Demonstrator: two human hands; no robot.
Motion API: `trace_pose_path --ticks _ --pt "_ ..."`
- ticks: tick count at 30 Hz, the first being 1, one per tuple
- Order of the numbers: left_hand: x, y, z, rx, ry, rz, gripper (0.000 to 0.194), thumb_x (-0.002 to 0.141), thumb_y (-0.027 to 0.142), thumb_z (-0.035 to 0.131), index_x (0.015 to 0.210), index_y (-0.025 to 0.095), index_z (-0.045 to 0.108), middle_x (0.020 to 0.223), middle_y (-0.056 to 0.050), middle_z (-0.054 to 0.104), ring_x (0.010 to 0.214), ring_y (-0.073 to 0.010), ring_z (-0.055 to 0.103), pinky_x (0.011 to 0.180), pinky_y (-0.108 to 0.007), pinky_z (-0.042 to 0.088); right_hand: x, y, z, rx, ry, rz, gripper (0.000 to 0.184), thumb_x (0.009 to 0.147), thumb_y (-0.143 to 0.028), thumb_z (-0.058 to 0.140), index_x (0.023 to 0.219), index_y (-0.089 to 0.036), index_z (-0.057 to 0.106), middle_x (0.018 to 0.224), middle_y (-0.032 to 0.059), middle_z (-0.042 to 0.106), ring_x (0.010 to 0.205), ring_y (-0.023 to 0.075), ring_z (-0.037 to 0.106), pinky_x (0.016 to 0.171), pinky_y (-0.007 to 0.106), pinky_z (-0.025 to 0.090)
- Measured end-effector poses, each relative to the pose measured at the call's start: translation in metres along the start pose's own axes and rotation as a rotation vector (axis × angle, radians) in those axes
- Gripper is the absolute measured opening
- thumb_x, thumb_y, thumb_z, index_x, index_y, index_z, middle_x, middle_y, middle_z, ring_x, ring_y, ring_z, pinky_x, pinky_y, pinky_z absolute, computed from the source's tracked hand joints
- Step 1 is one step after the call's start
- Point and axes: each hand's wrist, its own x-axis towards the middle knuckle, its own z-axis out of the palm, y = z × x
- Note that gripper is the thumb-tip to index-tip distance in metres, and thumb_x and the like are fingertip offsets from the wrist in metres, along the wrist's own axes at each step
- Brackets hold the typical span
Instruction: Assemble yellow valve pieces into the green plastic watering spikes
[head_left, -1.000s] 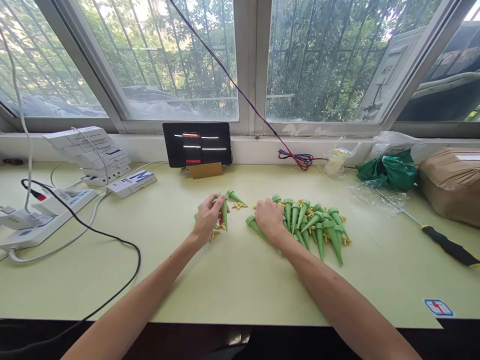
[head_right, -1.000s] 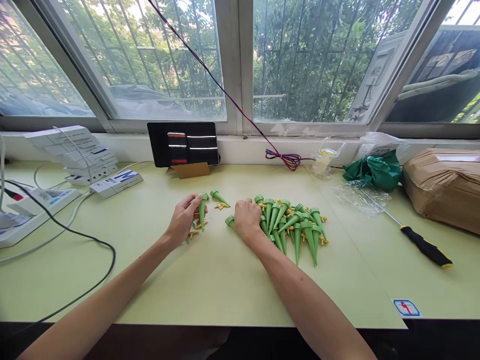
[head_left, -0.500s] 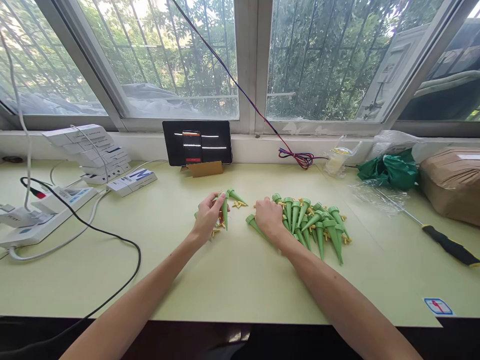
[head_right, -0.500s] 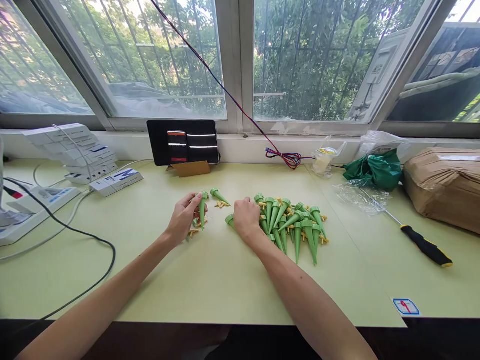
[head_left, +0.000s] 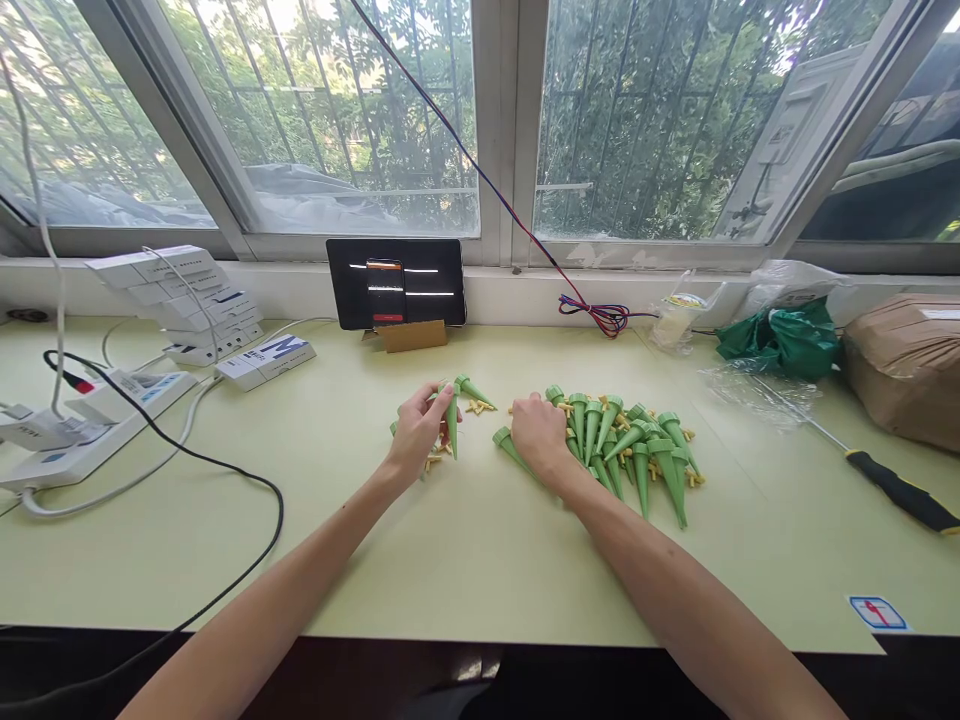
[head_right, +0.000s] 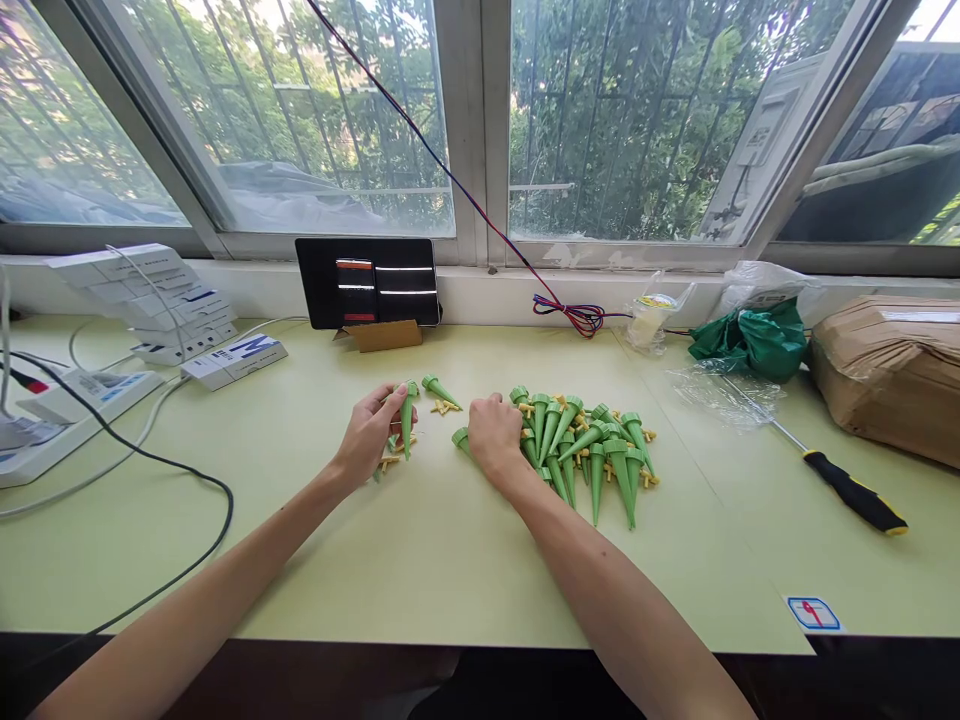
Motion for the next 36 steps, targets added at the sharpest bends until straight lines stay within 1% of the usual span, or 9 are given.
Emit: trace_pose_path --ticks 5,14,19,23,25,28,31,34,36 --pt "0.0 0.001 0.001 0.001 -0.003 0.012 0.035 0.084 0.054 0.063 0.09 0.019 0.061 0.064 0.0 0.058 0.049 -0.011 0.05 0.04 -0.021 0.037 0.0 0.0 0.001 0.004 0.008 0.014 0.033 0.086 -0.003 0.045 0.099 -0.015 0.073 0.1 0.0155 0.067 0.088 0.0224 0.07 0.07 0.028 0.051" --pt "-0.001 0.001 0.001 0.016 -0.002 -0.003 0.035 0.085 0.054 0.062 0.091 0.02 0.06 0.064 0.0 0.058 0.049 -0.0104 0.049 0.041 -0.021 0.037 -0.002 -0.002 0.0 0.011 -0.009 0.017 0.032 0.086 -0.002 0.045 0.097 -0.014 0.072 0.1 0.0139 0.065 0.084 0.0204 0.069 0.069 0.027 0.05" --pt "0.0 0.001 0.001 0.022 -0.003 0.002 0.036 0.084 0.055 0.063 0.09 0.019 0.06 0.064 0.0 0.058 0.049 -0.0111 0.05 0.041 -0.022 0.037 -0.004 -0.003 -0.001 0.005 0.039 -0.013 0.032 0.09 -0.005 0.041 0.098 -0.016 0.07 0.101 0.0121 0.061 0.08 0.0192 0.07 0.065 0.026 0.049" --pt "0.0 0.0 0.0 0.029 -0.001 0.005 0.036 0.084 0.055 0.062 0.092 0.02 0.061 0.064 0.0 0.058 0.049 -0.0114 0.05 0.041 -0.021 0.037 -0.005 -0.004 -0.002 -0.015 0.1 -0.066 0.031 0.09 -0.003 0.04 0.098 -0.017 0.066 0.103 0.01 0.058 0.073 0.017 0.068 0.06 0.025 0.048" --pt "0.0 0.0 0.0 0.031 -0.01 0.007 0.037 0.084 0.056 0.062 0.092 0.02 0.061 0.064 0.0 0.058 0.049 -0.0112 0.05 0.041 -0.021 0.038 -0.006 -0.005 -0.003 -0.018 0.139 -0.115 0.031 0.089 -0.001 0.04 0.102 -0.017 0.063 0.108 0.0104 0.056 0.074 0.0168 0.067 0.06 0.025 0.048" --pt "0.0 0.0 0.0 0.035 -0.03 0.004 0.038 0.084 0.056 0.062 0.093 0.02 0.061 0.064 0.0 0.058 0.049 -0.0115 0.051 0.041 -0.022 0.038 -0.01 -0.007 -0.007 -0.001 0.211 -0.244 0.032 0.089 0.001 0.039 0.109 -0.016 0.058 0.114 0.0123 0.055 0.086 0.0189 0.064 0.062 0.025 0.047" --pt "-0.001 0.0 0.001 0.035 -0.049 0.001 0.038 0.083 0.056 0.063 0.094 0.019 0.061 0.064 0.0 0.058 0.049 -0.0117 0.052 0.041 -0.022 0.038 -0.017 -0.008 -0.007 0.042 0.261 -0.388 0.032 0.091 0.001 0.035 0.111 -0.016 0.054 0.113 0.0119 0.057 0.095 0.0197 0.059 0.066 0.024 0.047" --pt "-0.002 0.0 0.001 0.025 -0.065 0.002 0.039 0.083 0.056 0.064 0.097 0.019 0.061 0.066 0.0 0.058 0.051 -0.012 0.053 0.041 -0.021 0.038 -0.024 -0.007 -0.004 0.113 0.289 -0.52 0.029 0.094 -0.001 0.033 0.108 -0.017 0.053 0.11 0.0098 0.059 0.092 0.0189 0.057 0.069 0.025 0.046" --pt "-0.003 0.0 0.001 0.027 -0.075 -0.001 0.04 0.083 0.056 0.063 0.098 0.019 0.061 0.067 0.0 0.058 0.051 -0.0121 0.053 0.041 -0.021 0.038 -0.027 -0.005 -0.001 0.173 0.311 -0.56 0.028 0.094 -0.002 0.032 0.106 -0.017 0.053 0.107 0.009 0.06 0.089 0.0188 0.056 0.071 0.026 0.045"
